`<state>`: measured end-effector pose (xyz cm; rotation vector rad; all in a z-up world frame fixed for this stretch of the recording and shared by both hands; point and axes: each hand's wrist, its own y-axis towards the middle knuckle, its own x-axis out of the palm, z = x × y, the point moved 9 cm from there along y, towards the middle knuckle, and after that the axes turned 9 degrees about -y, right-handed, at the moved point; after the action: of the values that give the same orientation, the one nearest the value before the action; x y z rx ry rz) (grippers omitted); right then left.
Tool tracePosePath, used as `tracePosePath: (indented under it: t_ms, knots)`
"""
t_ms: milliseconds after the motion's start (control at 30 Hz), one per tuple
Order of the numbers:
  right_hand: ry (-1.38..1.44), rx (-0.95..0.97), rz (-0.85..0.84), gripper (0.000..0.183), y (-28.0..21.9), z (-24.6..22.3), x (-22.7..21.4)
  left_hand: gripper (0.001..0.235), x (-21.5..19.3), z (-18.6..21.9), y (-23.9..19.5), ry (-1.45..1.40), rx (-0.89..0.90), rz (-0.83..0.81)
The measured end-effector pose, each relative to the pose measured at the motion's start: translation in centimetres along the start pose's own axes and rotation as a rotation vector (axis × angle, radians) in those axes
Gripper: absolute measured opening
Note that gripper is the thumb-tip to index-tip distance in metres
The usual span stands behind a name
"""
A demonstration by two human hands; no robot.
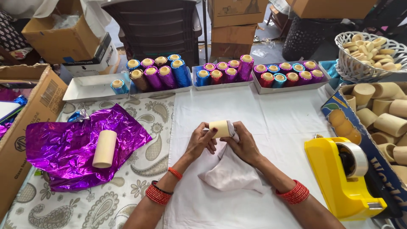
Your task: Cleaning and wiping cylindrical bobbins with a cloth at a workstation.
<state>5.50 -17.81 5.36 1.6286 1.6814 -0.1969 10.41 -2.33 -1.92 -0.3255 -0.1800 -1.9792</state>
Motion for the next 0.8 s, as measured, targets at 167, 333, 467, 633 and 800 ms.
tracePosePath:
  t_ms: [167,333,467,633,800]
  knots:
    - [0.249,0.084,0.004,0.033,0.5,1.1,0.5,0.057,0.9,2.7,-0.3,0.093,0.302,0.035]
    - [0.358,0.099,0.016,0.030,0.2,1.9,0.9,0.063,1.9,5.7,-1.6,0.190,0.505,0.020]
    - [-0.050,-0.149,-0.029,0.037,-0.3,-0.4,0.8,0.051,-1.8,-0.4,1.0,-0.022,0.209,0.058]
    - [-0.168,-0.231,-0.010,0.032,-0.6,-1.5,0.7,0.055,-2.1,-1.3,0.7,0.097,0.076,0.134]
    - [0.405,0.091,-0.048,0.034,0.5,2.3,1.3,0.059,2.9,7.8,-3.0,0.231,0.639,0.017]
